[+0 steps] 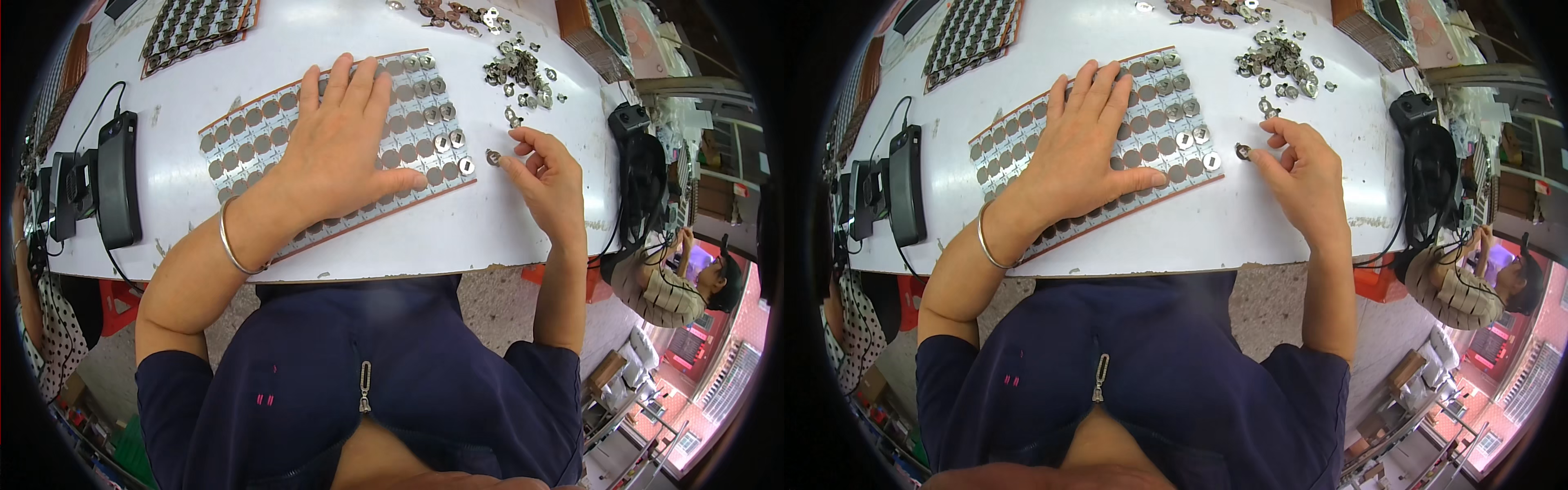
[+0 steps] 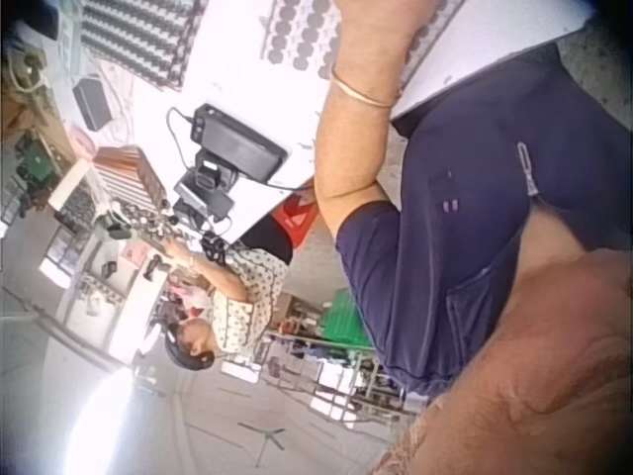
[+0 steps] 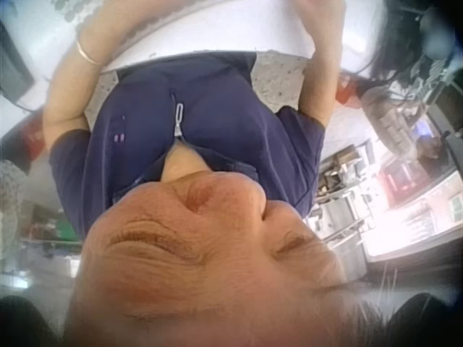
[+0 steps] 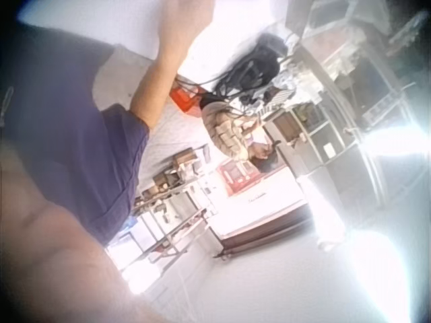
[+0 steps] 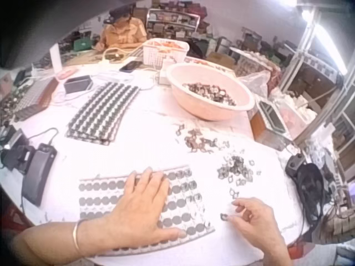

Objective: The person inserts small metal contacts or components into a flexible circuit board by hand, securing them in place.

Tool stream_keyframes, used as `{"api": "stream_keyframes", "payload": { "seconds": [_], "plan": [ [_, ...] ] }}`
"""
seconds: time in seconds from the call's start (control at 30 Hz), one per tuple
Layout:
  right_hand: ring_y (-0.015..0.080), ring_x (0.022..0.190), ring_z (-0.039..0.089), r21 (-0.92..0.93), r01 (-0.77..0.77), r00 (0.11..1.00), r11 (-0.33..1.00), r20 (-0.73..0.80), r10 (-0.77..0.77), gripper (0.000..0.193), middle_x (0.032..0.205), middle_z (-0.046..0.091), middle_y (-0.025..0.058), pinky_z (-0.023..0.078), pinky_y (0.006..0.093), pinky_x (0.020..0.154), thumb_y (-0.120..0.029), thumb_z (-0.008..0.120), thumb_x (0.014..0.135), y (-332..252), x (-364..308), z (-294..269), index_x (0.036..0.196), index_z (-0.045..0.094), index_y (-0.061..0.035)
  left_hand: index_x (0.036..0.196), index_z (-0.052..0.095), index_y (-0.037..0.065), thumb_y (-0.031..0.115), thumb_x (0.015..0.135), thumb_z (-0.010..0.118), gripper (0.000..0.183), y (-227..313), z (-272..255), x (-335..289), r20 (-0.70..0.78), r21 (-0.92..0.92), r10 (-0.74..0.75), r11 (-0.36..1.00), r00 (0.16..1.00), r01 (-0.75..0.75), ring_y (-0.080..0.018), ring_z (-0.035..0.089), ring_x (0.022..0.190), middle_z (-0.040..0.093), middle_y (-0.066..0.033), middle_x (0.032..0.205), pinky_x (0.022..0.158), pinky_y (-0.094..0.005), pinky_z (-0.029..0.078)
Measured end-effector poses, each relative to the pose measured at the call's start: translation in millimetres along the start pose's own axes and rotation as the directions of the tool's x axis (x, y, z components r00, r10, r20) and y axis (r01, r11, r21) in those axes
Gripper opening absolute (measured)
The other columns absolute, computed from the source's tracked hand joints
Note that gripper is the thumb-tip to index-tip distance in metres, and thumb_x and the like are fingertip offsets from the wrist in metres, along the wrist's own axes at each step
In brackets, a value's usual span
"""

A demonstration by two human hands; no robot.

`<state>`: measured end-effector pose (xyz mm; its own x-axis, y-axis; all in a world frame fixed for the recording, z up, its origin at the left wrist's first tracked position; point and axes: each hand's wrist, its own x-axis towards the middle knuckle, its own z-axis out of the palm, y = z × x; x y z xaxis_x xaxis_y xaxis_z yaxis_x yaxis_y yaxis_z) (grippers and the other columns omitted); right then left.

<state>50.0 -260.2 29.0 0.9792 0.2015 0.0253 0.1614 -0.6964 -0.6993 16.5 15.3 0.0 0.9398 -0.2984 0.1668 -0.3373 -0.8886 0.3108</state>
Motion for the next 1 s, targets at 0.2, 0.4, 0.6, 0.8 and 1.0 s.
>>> {"api": "stream_keyframes", "payload": {
  "seconds": [0.2, 0.4, 0.6, 0.8, 1.0],
  "plan": [
    [0.0086, 0.060, 0.046, -0.061, 0.036, 0.998, 0.997, 0.063, -0.032, 0.031, 0.090, 0.066, 0.0056, 0.045, 0.0253, 0.057, -0.008, 0.079, 0.079, -7, -2, 6, 0.108, 0.070, -0.0017, 0.143, 0.040, -0.011, 0.060, 0.074, 0.079, 0.107, -3, 1, -1, -0.022, -0.023, 0.024, 0.999, 0.999, -0.025, -0.0483, 0.025, 0.146, 0.035, -0.0319, 0.151, 0.118, -0.0633, 0.016],
    [0.0079, 0.061, 0.050, -0.116, 0.148, 0.986, 0.982, 0.094, -0.137, 0.017, 0.085, 0.066, 0.0048, 0.046, 0.0239, 0.058, -0.006, 0.075, 0.083, -6, 0, 9, 0.097, 0.068, 0.0000, 0.143, 0.041, -0.012, 0.055, 0.073, 0.081, 0.105, -2, -3, -2, -0.003, -0.055, 0.023, 0.998, 1.000, -0.023, -0.0486, 0.025, 0.146, 0.034, -0.0322, 0.153, 0.118, -0.0624, 0.016],
    [0.0032, 0.063, 0.055, 0.238, -0.129, 0.984, 0.963, 0.151, 0.094, 0.005, 0.073, 0.063, -0.0011, 0.044, 0.0189, 0.057, -0.005, 0.067, 0.091, -24, 0, 12, 0.090, 0.064, -0.0003, 0.144, 0.041, -0.011, 0.055, 0.071, 0.082, 0.107, -2, -2, -4, -0.009, -0.081, 0.025, 0.996, 1.000, -0.026, -0.0479, 0.024, 0.147, 0.035, -0.0319, 0.152, 0.119, -0.0611, 0.016],
    [0.0027, 0.065, 0.056, 0.247, -0.263, 0.909, 0.933, 0.389, 0.153, 0.003, 0.077, 0.063, -0.0018, 0.045, 0.0186, 0.057, -0.003, 0.065, 0.092, -33, 6, 5, 0.091, 0.064, -0.0004, 0.144, 0.041, -0.010, 0.058, 0.070, 0.082, 0.109, -4, 0, -3, -0.010, -0.068, 0.027, 0.997, 1.000, -0.027, -0.0476, 0.025, 0.146, 0.036, -0.0292, 0.153, 0.119, -0.0617, 0.017],
    [0.0036, 0.063, 0.056, 0.395, -0.352, 0.878, 0.849, 0.455, 0.152, 0.008, 0.078, 0.064, -0.0016, 0.046, 0.0194, 0.056, -0.004, 0.066, 0.091, -38, 5, -2, 0.098, 0.069, -0.0003, 0.144, 0.040, -0.010, 0.059, 0.070, 0.082, 0.109, -3, 0, -3, -0.033, -0.067, 0.042, 0.997, 0.999, -0.044, -0.0478, 0.026, 0.146, 0.037, -0.0290, 0.152, 0.118, -0.0618, 0.018]
  ]
}}
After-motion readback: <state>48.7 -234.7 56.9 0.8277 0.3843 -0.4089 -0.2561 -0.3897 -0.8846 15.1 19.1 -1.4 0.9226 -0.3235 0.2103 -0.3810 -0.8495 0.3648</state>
